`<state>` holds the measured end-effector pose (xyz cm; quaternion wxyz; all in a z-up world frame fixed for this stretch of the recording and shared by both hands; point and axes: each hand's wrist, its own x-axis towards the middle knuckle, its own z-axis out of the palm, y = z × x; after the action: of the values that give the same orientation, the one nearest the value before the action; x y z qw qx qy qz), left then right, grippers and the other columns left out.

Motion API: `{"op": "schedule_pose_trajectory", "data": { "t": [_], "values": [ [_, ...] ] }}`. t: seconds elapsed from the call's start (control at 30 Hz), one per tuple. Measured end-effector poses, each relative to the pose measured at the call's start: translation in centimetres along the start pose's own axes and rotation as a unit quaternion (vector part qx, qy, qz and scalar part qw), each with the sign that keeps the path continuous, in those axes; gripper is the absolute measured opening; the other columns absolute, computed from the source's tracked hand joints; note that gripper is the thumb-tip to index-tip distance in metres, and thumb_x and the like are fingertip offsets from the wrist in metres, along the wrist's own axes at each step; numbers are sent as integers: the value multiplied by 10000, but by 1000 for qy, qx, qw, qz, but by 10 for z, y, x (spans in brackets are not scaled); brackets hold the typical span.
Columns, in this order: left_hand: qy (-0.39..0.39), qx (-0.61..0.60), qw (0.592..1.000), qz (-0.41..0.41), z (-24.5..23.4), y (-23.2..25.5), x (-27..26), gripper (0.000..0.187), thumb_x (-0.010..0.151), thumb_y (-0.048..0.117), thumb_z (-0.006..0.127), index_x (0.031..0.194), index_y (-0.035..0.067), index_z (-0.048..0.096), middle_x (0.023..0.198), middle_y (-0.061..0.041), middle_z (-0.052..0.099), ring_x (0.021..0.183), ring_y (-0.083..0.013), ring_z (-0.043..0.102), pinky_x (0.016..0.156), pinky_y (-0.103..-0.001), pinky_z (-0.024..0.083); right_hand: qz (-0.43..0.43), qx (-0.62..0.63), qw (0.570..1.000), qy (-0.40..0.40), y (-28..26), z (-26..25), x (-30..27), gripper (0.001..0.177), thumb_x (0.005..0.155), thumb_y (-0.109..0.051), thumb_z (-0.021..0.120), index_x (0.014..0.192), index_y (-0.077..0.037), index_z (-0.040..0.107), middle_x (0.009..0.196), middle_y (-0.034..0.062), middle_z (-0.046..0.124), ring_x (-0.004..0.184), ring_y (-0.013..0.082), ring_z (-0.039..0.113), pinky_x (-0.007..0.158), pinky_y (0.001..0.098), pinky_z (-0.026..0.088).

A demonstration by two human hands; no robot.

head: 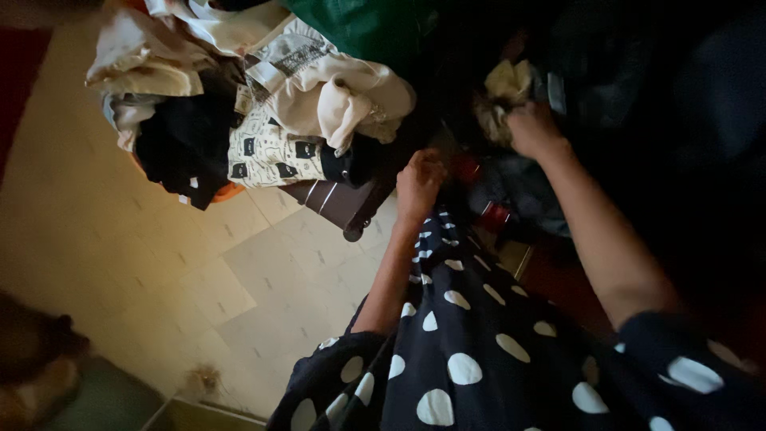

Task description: The person folds various small clothing items, including socks and underwear, by hand. They handle each item individually, folding them into compact shapes and placing them into a black bag or onto a nearby shelf.

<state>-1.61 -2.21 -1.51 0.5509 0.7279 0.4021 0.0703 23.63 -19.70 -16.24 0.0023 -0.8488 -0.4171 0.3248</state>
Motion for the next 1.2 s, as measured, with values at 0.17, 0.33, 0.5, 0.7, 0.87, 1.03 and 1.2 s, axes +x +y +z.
{"op": "schedule_pose_trajectory", "data": {
  "t": [0.17, 0.33, 0.5, 0.7, 0.87, 1.03, 1.2],
  "values": [
    [-9, -16, 1000, -12, -9, 19, 4, 266, 903, 135, 683, 1163, 82, 689, 913, -117, 786, 855, -257, 792, 771, -353, 609, 34, 8, 993, -111, 8, -16, -33, 296, 872, -83, 616, 1106, 15, 768, 1149, 259, 701, 1040, 412, 659, 922, 495, 562],
    [-2, -15, 1000, 24, -8, 30, 12, 260, 911, 93, 672, 1167, 55, 696, 930, -124, 789, 860, -243, 782, 773, -337, 602, 136, 188, 966, 113, 3, -15, 17, 330, 1117, -167, 486, 1287, 101, 576, 1115, 318, 674, 957, 444, 681, 846, 535, 552],
    [-42, -79, 996, 28, -8, 41, 9, 309, 896, 5, 612, 1197, 46, 669, 913, -94, 794, 838, -174, 774, 774, -303, 612, 142, 55, 985, 74, 13, 21, 81, 244, 1022, -81, 569, 1195, 26, 705, 1221, 275, 678, 1024, 409, 675, 849, 502, 559],
    [-40, -76, 996, 31, -6, 49, 9, 282, 929, -8, 602, 1196, 28, 685, 883, -87, 789, 812, -134, 764, 765, -304, 609, 167, 58, 983, 52, 12, 10, 87, 261, 924, -52, 705, 1166, 43, 727, 1247, 267, 690, 1061, 374, 686, 854, 465, 577],
    [-55, -121, 991, 26, -3, 47, 10, 271, 945, 15, 594, 1202, 9, 678, 948, -82, 781, 858, -155, 757, 767, -299, 614, 124, 139, 939, 291, -51, -60, 23, 328, 834, 3, 755, 1161, 14, 750, 1122, 303, 682, 1001, 412, 651, 829, 454, 550],
    [-106, -242, 963, -62, 6, 79, 11, 390, 1028, 252, 598, 1345, 25, 584, 1113, -156, 736, 971, -230, 719, 822, -356, 599, 0, 253, 860, 442, -98, -134, -74, 235, 1050, 13, 672, 1284, 37, 688, 1101, 196, 720, 976, 312, 710, 816, 404, 560],
    [-201, -472, 838, -187, 11, 129, 10, 576, 1052, 416, 461, 1548, 195, 269, 1448, -84, 476, 1244, -253, 619, 987, -424, 554, -97, 128, 855, 493, -136, -171, -161, 237, 994, 49, 718, 1225, 1, 688, 1185, 173, 697, 1108, 319, 688, 942, 397, 568]
  ]
}}
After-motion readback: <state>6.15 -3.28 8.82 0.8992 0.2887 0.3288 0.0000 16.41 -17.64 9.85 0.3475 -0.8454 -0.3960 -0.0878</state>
